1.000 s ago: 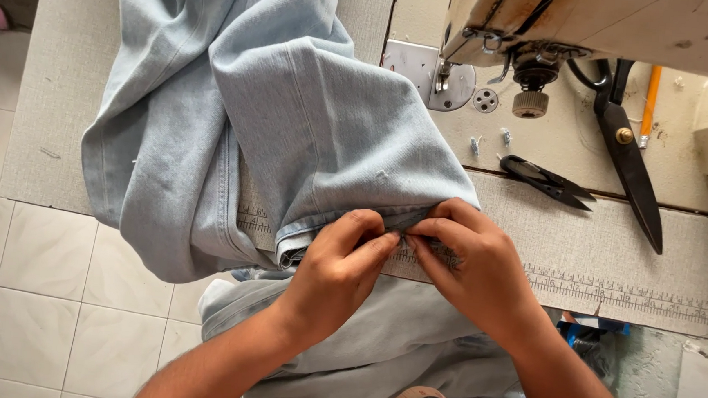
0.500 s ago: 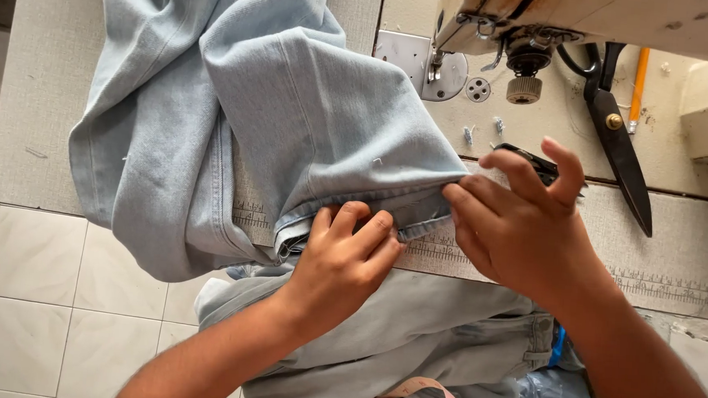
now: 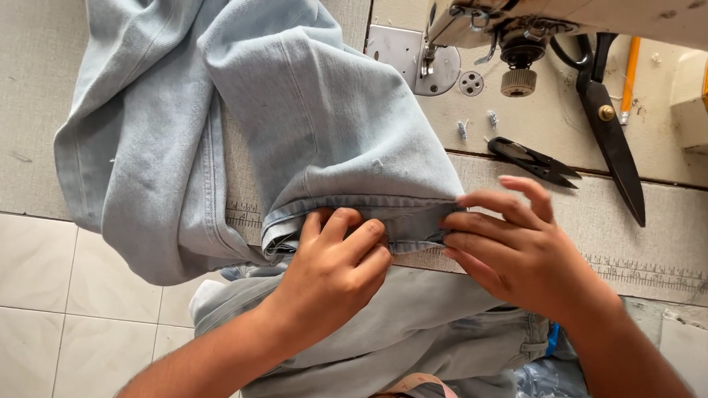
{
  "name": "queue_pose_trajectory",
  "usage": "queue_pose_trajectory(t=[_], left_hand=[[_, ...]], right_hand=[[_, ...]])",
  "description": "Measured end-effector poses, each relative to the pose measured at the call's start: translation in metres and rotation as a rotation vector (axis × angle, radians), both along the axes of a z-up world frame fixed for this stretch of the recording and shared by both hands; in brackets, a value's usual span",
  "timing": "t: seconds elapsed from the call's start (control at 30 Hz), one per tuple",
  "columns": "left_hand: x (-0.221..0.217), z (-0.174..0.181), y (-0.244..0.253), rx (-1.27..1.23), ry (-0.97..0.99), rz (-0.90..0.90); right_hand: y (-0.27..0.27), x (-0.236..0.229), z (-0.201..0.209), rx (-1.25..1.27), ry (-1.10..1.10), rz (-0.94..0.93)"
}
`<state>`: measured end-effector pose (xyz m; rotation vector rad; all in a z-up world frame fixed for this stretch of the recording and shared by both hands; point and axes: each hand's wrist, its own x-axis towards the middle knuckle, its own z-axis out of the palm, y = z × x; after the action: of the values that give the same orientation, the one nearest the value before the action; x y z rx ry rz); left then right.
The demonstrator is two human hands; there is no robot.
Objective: Trimming excess fabric and loose threads from the hem of denim jeans using scissors and adjusting the hem by hand at a sewing workstation.
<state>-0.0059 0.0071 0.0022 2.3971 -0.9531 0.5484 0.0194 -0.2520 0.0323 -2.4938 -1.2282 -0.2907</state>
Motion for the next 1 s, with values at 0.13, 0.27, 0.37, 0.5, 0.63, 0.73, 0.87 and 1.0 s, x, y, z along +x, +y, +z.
queue_pose_trajectory(t=[0.13, 0.27, 0.37, 0.5, 0.63, 0.73, 0.87, 1.0], left_hand=[[-0.001, 0.000, 0.000, 0.009, 0.009, -0.002], [-0.002, 0.001, 0.000, 0.013, 0.016, 0.002], [-0.002, 0.003, -0.001, 0.009, -0.002, 0.003], [-0.002, 0.004, 0.000, 0.008, 0.006, 0.002], [-0.003, 0.002, -0.001, -0.013, 0.016, 0.013], [-0.004, -0.001, 0.000, 0.000, 0.023, 0.013], [-0.004, 0.000, 0.002, -0.003, 0.042, 0.004], [-0.003, 0.002, 0.003, -0.002, 0.050, -0.031]], right_hand=[[0.002, 0.005, 0.001, 0.042, 0.132, 0.064], [0.008, 0.002, -0.003, 0.028, 0.121, 0.004], [0.010, 0.000, -0.008, -0.001, 0.129, -0.039], [0.017, -0.004, -0.007, -0.013, 0.176, -0.128], [0.027, -0.007, -0.008, 0.004, 0.161, -0.219], [0.033, -0.010, -0.011, -0.001, 0.112, -0.308], [0.036, -0.015, -0.012, -0.063, 0.112, -0.392], [0.036, -0.022, -0.017, 0.028, 0.146, -0.397]])
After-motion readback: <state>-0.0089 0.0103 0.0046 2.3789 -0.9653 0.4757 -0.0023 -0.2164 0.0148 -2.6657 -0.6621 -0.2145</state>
